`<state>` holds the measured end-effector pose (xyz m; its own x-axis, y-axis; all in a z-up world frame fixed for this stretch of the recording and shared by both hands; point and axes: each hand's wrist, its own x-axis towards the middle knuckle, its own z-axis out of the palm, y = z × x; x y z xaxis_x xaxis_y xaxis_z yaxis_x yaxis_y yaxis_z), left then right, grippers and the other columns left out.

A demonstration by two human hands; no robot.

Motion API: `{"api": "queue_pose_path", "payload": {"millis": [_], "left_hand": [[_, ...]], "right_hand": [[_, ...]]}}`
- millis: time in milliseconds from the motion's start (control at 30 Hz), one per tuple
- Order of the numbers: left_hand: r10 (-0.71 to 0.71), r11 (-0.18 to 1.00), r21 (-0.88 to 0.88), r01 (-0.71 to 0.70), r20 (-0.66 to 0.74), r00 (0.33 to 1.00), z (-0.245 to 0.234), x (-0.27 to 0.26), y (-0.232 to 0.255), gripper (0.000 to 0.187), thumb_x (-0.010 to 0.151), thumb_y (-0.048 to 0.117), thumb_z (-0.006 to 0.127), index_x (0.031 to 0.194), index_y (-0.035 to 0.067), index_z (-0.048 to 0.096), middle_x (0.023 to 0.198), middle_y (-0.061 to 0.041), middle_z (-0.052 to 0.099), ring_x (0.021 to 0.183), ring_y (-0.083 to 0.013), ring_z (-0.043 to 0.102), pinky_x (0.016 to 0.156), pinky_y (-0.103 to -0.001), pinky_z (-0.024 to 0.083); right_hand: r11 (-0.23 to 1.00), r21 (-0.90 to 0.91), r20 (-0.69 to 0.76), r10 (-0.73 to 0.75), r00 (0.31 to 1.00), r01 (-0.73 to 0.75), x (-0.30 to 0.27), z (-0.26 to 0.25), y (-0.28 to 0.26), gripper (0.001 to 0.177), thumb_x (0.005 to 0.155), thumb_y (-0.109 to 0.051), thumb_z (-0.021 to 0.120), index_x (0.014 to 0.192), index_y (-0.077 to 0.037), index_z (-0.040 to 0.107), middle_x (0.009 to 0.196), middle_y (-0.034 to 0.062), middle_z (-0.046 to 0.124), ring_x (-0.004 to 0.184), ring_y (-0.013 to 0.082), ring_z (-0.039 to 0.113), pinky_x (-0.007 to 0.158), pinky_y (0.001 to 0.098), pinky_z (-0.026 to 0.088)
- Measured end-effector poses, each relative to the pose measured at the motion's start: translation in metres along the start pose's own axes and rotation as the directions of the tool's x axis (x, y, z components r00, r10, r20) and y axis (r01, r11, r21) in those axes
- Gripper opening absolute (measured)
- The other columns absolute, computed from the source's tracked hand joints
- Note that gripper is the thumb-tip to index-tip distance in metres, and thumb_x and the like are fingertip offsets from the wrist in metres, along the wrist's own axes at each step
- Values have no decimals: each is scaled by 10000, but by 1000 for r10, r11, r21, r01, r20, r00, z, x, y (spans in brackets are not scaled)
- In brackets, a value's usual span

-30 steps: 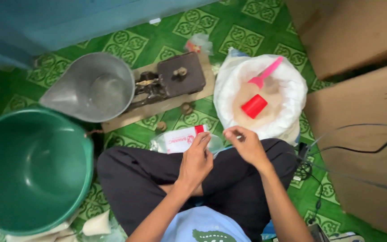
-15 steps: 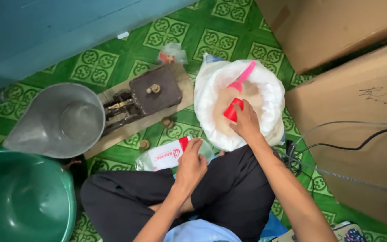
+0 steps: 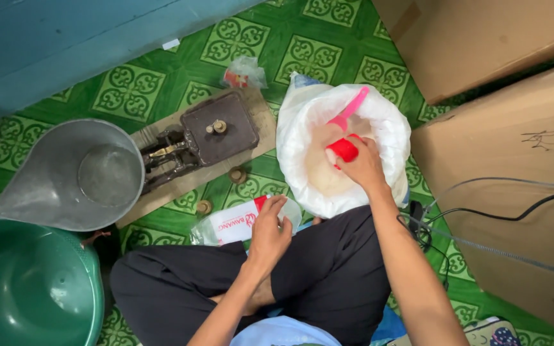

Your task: The person scoops a white powder from a large bag using a red scoop and pours it into the hopper of a small grinding machine. The person repeats this scooping and pouring action multiple times.

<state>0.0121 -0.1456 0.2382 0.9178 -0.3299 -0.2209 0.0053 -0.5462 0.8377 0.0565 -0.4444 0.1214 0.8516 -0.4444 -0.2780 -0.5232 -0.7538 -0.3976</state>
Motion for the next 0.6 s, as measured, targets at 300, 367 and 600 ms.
{"api": "queue_pose_path", "payload": {"millis": [300, 367, 600], "left_hand": [[-13, 999, -42, 13, -7, 1000, -1, 1, 4, 392, 793, -1, 583, 1176, -42, 655, 1172, -167, 632, 831, -352, 701, 658, -353, 579], [-17, 999, -41, 17, -8, 1000, -1, 2, 4, 391, 795, -6, 582, 1177, -46, 654, 1170, -169, 634, 834, -342, 701, 665, -351, 580], [-12, 994, -112, 7, -47, 999, 4, 5, -1, 410, 764, -30, 566, 1163, -57, 659, 1174, -197, 633, 774, -336, 692, 669, -326, 592]], "right_hand": [[940, 8, -378, -314, 871, 342, -2, 0, -22, 622, 610, -244, 827, 1203, -111, 694, 1196, 267, 505, 1116, 470, 561, 952, 487, 492], [952, 10, -277, -292, 915, 307, 2, 11, -18, 639, 636, -251, 824, 1239, -105, 668, 1260, 277, 472, 1174, 470, 529, 962, 508, 498], [935, -54, -123, -355, 927, 351, 4, 26, -26, 618, 667, -220, 828, 1257, -165, 654, 1312, 267, 451, 1209, 476, 511, 982, 494, 511]]}}
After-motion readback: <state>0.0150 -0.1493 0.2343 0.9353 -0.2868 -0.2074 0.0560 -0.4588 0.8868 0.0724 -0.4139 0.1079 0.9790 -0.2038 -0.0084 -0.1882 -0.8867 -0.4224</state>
